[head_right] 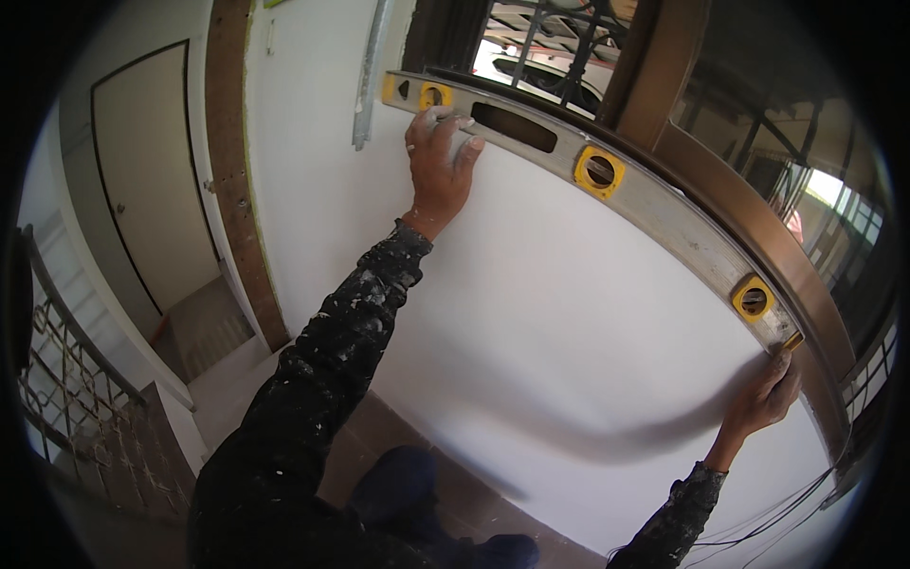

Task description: The person applies plaster to a wall using a trowel and hawk, smoothing the surface near a window frame. They then use a spirit level to check the alignment of the applied plaster.

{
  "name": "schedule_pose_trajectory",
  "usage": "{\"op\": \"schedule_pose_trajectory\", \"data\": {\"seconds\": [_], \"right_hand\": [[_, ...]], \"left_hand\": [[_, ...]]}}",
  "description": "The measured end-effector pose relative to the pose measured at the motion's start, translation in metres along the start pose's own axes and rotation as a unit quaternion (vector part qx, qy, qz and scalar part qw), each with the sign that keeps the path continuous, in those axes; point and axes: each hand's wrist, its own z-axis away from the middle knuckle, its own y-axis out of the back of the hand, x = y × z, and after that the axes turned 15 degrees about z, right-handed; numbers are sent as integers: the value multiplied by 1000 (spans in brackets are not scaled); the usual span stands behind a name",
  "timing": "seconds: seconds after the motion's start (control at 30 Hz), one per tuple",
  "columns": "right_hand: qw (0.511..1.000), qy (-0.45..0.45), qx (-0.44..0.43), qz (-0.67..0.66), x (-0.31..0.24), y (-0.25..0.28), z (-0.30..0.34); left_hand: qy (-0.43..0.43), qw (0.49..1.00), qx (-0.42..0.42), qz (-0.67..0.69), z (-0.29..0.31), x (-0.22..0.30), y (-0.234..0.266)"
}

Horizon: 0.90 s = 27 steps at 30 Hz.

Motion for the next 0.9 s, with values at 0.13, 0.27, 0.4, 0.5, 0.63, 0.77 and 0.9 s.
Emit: {"op": "schedule_pose_trajectory", "data": {"seconds": [0.13, 0.27, 0.4, 0.5, 0.63, 0.77, 0.9], "right_hand": [[988, 147, 20, 36, 6, 5, -3], [989, 136, -34, 44, 6, 7, -3], [989, 147, -16, 28, 4, 6, -3], [989, 143, -20, 45, 1, 7, -5], [992, 120, 0, 38, -5, 8, -4], [993, 111, -3, 31, -11, 9, -4], [994, 105, -7, 35, -14, 10, -6]], "left_hand": [[27, 998, 50, 12, -3, 1, -2], [30, 997, 69, -13, -3, 0, -4], [50, 998, 46, 3, -1, -1, -3], [43, 998, 45, -4, -1, -2, -2], [44, 998, 38, -24, -1, -4, -4], [28, 998, 27, -39, -1, -5, -3], [16, 998, 21, -54, 0, -4, -3]]}}
